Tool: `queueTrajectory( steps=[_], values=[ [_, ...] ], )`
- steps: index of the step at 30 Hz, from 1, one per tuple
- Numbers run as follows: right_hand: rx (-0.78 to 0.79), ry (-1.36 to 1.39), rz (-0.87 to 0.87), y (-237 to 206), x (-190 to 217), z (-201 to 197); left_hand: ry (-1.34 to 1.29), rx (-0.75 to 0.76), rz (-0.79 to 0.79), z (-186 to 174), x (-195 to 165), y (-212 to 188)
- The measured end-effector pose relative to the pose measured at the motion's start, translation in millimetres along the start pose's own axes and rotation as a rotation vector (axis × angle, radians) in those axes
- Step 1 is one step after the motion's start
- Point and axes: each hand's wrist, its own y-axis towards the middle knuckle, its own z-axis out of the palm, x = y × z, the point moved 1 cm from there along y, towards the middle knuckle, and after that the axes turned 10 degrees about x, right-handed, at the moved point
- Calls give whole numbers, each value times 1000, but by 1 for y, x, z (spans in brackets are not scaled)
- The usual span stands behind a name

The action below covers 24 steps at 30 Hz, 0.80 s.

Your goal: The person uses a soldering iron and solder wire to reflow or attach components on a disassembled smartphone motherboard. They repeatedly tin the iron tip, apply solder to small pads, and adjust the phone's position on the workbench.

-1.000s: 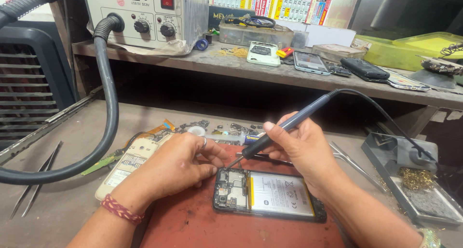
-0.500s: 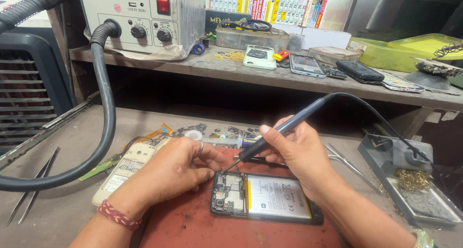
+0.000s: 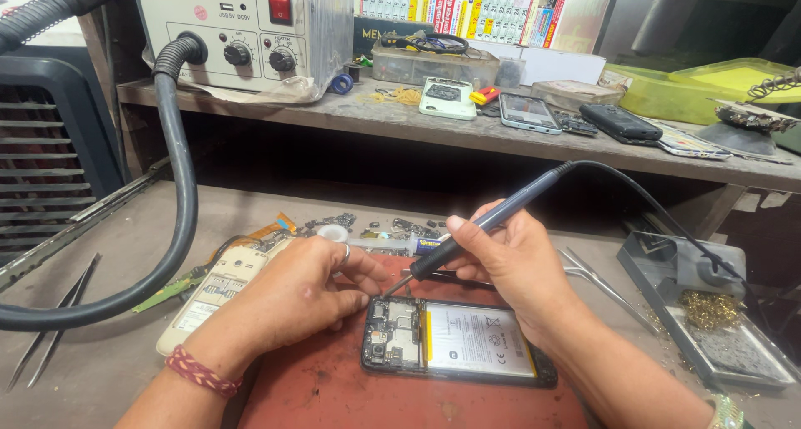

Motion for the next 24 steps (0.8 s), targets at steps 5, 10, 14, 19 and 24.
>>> queueTrajectory(
  steps=[5, 10, 14, 19, 24],
  values=[
    [4, 11, -4, 0, 0, 0, 0, 1, -6, 0, -1, 0],
    [-7, 17, 0, 0, 0, -2, -13, 2, -3, 1, 1, 2],
    [-9, 20, -3, -1, -1, 0, -13, 11, 27, 2, 3, 1],
    [-10, 15, -1, -1, -1, 0, -30, 10, 21, 1, 5, 2],
    [-8, 18, 9, -1, -2, 1, -38, 22, 30, 2, 6, 2]
  ],
)
